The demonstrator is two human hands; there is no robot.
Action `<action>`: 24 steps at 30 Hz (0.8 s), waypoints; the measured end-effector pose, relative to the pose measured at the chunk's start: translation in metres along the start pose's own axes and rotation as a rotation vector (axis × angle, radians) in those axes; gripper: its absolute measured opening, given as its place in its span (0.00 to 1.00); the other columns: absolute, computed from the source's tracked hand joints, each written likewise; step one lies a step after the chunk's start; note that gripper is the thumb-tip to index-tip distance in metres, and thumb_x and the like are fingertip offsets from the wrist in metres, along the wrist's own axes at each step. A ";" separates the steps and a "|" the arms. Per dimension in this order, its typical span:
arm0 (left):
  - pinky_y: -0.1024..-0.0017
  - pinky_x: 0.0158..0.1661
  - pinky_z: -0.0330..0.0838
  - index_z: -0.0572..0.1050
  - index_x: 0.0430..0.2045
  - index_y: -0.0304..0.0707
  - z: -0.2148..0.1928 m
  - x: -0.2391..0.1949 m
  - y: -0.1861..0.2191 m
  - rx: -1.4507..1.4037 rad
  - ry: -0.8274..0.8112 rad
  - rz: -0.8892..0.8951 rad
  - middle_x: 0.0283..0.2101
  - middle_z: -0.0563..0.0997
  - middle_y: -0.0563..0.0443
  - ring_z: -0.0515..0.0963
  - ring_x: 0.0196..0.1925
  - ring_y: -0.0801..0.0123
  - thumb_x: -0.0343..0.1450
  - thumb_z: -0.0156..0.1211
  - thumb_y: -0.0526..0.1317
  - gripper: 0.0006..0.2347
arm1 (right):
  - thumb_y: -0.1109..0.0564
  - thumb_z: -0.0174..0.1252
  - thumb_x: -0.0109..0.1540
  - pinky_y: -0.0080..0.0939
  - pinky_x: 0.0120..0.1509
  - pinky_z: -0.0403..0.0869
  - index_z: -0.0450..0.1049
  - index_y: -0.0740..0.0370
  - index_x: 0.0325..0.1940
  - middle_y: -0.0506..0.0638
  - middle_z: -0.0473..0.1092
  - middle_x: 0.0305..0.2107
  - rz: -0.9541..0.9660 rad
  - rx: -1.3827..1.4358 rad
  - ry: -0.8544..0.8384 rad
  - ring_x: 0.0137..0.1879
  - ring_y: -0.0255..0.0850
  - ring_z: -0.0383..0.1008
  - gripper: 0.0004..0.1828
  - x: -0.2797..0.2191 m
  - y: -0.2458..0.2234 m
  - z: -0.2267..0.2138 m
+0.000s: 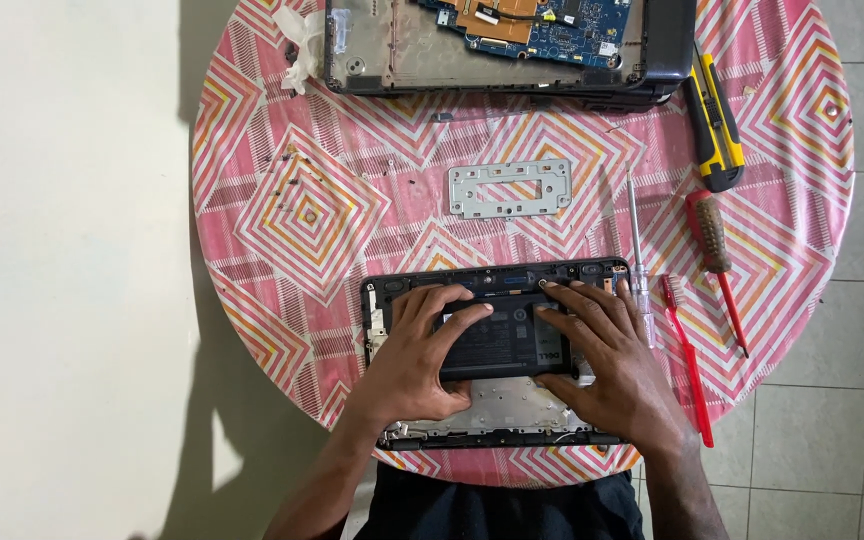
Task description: The person places a metal bracket into the laptop chassis and secures it with a screwdriver. They then use a red plastic pry tool to adjust internal components before placing the battery back into the laptop.
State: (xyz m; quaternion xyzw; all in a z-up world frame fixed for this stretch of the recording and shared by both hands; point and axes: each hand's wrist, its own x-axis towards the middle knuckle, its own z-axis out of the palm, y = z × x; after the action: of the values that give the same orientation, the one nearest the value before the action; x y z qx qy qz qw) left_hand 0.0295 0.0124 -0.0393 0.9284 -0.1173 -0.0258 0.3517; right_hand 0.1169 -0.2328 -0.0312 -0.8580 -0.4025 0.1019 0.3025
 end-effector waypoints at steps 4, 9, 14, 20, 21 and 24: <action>0.47 0.58 0.55 0.62 0.58 0.44 -0.013 -0.006 0.003 -0.019 0.032 0.001 0.59 0.61 0.44 0.62 0.60 0.50 0.55 0.68 0.42 0.35 | 0.43 0.69 0.50 0.65 0.75 0.49 0.65 0.52 0.62 0.52 0.58 0.66 -0.039 0.050 0.049 0.71 0.53 0.55 0.39 0.002 -0.008 -0.007; 0.60 0.54 0.59 0.72 0.54 0.45 -0.035 -0.025 -0.020 -0.121 0.370 -0.123 0.53 0.71 0.47 0.71 0.54 0.53 0.42 0.67 0.38 0.38 | 0.59 0.67 0.54 0.56 0.77 0.54 0.75 0.60 0.51 0.54 0.71 0.52 0.095 0.136 0.404 0.61 0.53 0.69 0.21 0.017 0.007 -0.011; 0.56 0.53 0.60 0.70 0.53 0.36 -0.068 -0.044 -0.054 -0.111 0.643 -0.233 0.48 0.70 0.40 0.69 0.50 0.52 0.44 0.66 0.35 0.37 | 0.58 0.62 0.61 0.66 0.69 0.60 0.73 0.61 0.55 0.56 0.71 0.51 0.039 0.040 0.329 0.60 0.59 0.70 0.19 0.071 0.044 -0.014; 0.55 0.51 0.62 0.69 0.54 0.31 -0.068 -0.063 -0.083 -0.017 0.856 -0.368 0.45 0.67 0.38 0.69 0.47 0.52 0.46 0.66 0.30 0.36 | 0.56 0.67 0.52 0.74 0.67 0.54 0.65 0.64 0.65 0.65 0.66 0.56 -0.009 -0.014 0.041 0.64 0.67 0.63 0.38 0.125 0.076 -0.011; 0.54 0.50 0.61 0.69 0.54 0.32 -0.067 -0.065 -0.084 -0.014 0.885 -0.418 0.44 0.67 0.38 0.68 0.47 0.53 0.46 0.66 0.29 0.36 | 0.55 0.68 0.51 0.73 0.67 0.54 0.64 0.64 0.66 0.66 0.67 0.54 -0.004 0.003 -0.005 0.63 0.67 0.63 0.40 0.131 0.082 -0.006; 0.55 0.50 0.62 0.69 0.53 0.33 -0.057 -0.070 -0.094 -0.029 0.920 -0.455 0.44 0.65 0.39 0.68 0.46 0.55 0.45 0.68 0.30 0.37 | 0.58 0.68 0.52 0.68 0.60 0.64 0.66 0.63 0.65 0.64 0.70 0.50 -0.014 0.022 0.028 0.57 0.65 0.69 0.38 0.130 0.068 -0.016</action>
State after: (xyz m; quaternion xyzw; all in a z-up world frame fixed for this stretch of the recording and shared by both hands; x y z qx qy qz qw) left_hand -0.0125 0.1342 -0.0609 0.8406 0.2551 0.3080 0.3654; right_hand 0.2511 -0.1752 -0.0503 -0.8530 -0.4031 0.0921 0.3184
